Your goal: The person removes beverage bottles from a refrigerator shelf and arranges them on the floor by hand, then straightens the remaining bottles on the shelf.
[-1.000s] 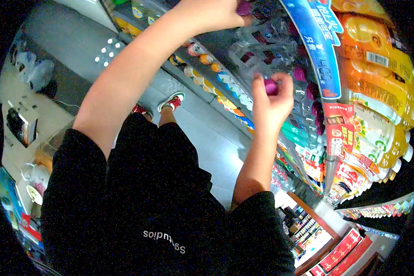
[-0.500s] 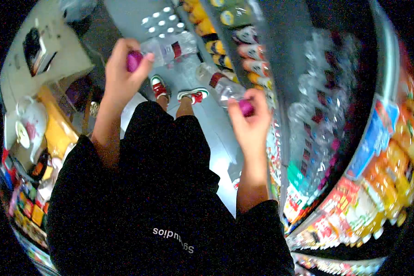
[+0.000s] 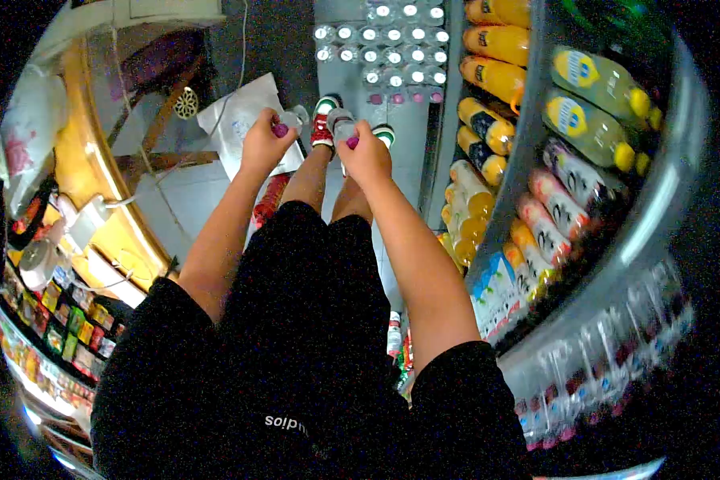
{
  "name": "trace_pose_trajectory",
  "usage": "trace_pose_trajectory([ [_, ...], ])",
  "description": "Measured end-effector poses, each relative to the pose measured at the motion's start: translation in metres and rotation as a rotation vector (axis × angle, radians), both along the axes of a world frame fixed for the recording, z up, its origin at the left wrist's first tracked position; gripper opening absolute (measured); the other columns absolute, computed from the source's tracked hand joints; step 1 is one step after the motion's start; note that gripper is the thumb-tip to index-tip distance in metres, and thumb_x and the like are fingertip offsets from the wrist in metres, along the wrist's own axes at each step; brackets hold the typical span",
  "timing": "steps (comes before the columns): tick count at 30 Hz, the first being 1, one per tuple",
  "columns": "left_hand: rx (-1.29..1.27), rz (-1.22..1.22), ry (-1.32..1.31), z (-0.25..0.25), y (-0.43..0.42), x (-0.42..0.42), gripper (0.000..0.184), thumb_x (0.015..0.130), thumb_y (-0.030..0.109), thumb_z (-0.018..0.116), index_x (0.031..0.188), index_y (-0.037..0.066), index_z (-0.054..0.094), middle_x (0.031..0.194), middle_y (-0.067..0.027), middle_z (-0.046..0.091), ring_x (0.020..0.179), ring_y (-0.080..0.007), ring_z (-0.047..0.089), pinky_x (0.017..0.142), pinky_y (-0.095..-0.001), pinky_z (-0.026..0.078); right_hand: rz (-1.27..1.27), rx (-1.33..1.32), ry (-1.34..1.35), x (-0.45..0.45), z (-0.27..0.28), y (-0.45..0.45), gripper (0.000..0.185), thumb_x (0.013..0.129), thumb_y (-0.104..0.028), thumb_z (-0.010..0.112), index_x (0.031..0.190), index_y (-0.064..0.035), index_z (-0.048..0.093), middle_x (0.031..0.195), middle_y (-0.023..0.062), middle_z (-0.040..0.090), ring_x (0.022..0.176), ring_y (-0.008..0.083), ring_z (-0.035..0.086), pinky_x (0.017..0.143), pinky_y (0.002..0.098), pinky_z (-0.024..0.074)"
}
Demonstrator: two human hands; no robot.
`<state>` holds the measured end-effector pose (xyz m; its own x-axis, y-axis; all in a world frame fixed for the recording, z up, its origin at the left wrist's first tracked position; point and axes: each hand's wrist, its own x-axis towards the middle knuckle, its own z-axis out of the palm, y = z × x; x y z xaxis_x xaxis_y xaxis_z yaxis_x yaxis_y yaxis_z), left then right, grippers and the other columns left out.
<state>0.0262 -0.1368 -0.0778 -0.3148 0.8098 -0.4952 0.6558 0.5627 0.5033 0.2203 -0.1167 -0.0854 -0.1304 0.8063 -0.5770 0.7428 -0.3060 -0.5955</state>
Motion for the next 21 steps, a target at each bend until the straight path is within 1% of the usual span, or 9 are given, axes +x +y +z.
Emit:
trace_pose_trajectory([
  [1,-0.006,0.014,0.005,-0.024,-0.001,0.002,0.037,0.069,0.026,0.069,0.093,0.004,0.052,0.071,-0.0137,0.059,0.065,-0.0277,0.060,0.061,-0.0357,0.048,0.014,-0.006,0.005,-0.002,-0.029,0.002,0.030,0.072,-0.026,0.064,0.090,-0.0073,0.048,0.075,0.0148,0.062,0.070,0.0365,0.060,0.062,0.0452,0.0465],
  [3,0.012,0.148,-0.106,-0.068,-0.011,0.007,0.035,0.067,0.026,0.069,0.087,0.004,0.051,0.076,-0.0164,0.061,0.072,-0.0328,0.061,0.063,-0.0392,0.047,0.045,-0.034,-0.032,-0.009,-0.068,-0.001,0.029,0.073,-0.024,0.063,0.089,-0.0066,0.047,0.075,0.0146,0.062,0.071,0.0362,0.060,0.063,0.0449,0.0465],
  [4,-0.079,0.175,-0.118,-0.090,-0.013,0.008,0.036,0.065,0.027,0.069,0.087,0.004,0.051,0.076,-0.0165,0.061,0.072,-0.0336,0.060,0.064,-0.0393,0.047,0.040,-0.125,-0.061,-0.012,-0.087,0.002,0.030,0.073,-0.022,0.063,0.092,-0.0056,0.047,0.078,0.0159,0.063,0.075,0.0372,0.060,0.066,0.0462,0.0468],
  [7,-0.029,0.129,-0.087,-0.141,-0.014,0.020,0.036,0.065,0.027,0.068,0.085,0.003,0.050,0.077,-0.0168,0.061,0.073,-0.0345,0.060,0.064,-0.0396,0.047,0.048,-0.104,-0.109,-0.016,-0.148,-0.001,0.033,0.073,-0.021,0.062,0.097,-0.0048,0.047,0.081,0.0190,0.063,0.079,0.0390,0.060,0.070,0.0482,0.0468],
  [9,-0.071,0.104,-0.100,-0.178,-0.015,0.025,0.037,0.064,0.027,0.068,0.086,0.004,0.049,0.078,-0.0173,0.061,0.074,-0.0353,0.060,0.065,-0.0400,0.047,0.080,-0.107,-0.129,-0.014,-0.174,-0.001,0.038,0.073,-0.021,0.062,0.102,-0.0032,0.046,0.083,0.0222,0.062,0.080,0.0407,0.060,0.071,0.0494,0.0469],
  [11,-0.092,0.169,-0.023,-0.209,-0.013,0.035,0.038,0.064,0.028,0.067,0.088,0.004,0.050,0.078,-0.0178,0.061,0.075,-0.0352,0.060,0.066,-0.0407,0.047,0.063,-0.090,-0.145,-0.012,-0.201,0.000,0.039,0.073,-0.021,0.063,0.102,-0.0026,0.046,0.082,0.0233,0.062,0.078,0.0415,0.060,0.069,0.0486,0.0476],
  [13,-0.134,0.194,-0.075,-0.231,-0.010,0.039,0.039,0.064,0.030,0.067,0.089,0.004,0.050,0.080,-0.0181,0.061,0.076,-0.0347,0.060,0.068,-0.0412,0.047,0.031,-0.092,-0.169,-0.014,-0.224,-0.002,0.039,0.073,-0.022,0.063,0.102,-0.0022,0.046,0.082,0.0235,0.062,0.078,0.0423,0.060,0.069,0.0480,0.0479],
  [15,-0.185,0.101,-0.017,-0.251,-0.007,0.044,0.045,0.067,0.034,0.069,0.098,0.004,0.053,0.086,-0.0150,0.063,0.080,-0.0308,0.062,0.071,-0.0386,0.049,-0.013,-0.059,-0.169,-0.014,-0.242,-0.002,0.039,0.073,-0.021,0.064,0.101,-0.0017,0.046,0.081,0.0233,0.062,0.078,0.0421,0.060,0.068,0.0473,0.0483],
  [21,-0.222,0.038,-0.133,-0.287,-0.001,0.050,0.048,0.066,0.033,0.070,0.101,0.006,0.051,0.087,-0.0166,0.063,0.083,-0.0330,0.061,0.073,-0.0396,0.048,-0.050,-0.101,-0.160,-0.013,-0.275,0.002,0.039,0.074,-0.021,0.064,0.102,-0.0006,0.045,0.083,0.0227,0.062,0.079,0.0408,0.061,0.070,0.0465,0.0485],
])
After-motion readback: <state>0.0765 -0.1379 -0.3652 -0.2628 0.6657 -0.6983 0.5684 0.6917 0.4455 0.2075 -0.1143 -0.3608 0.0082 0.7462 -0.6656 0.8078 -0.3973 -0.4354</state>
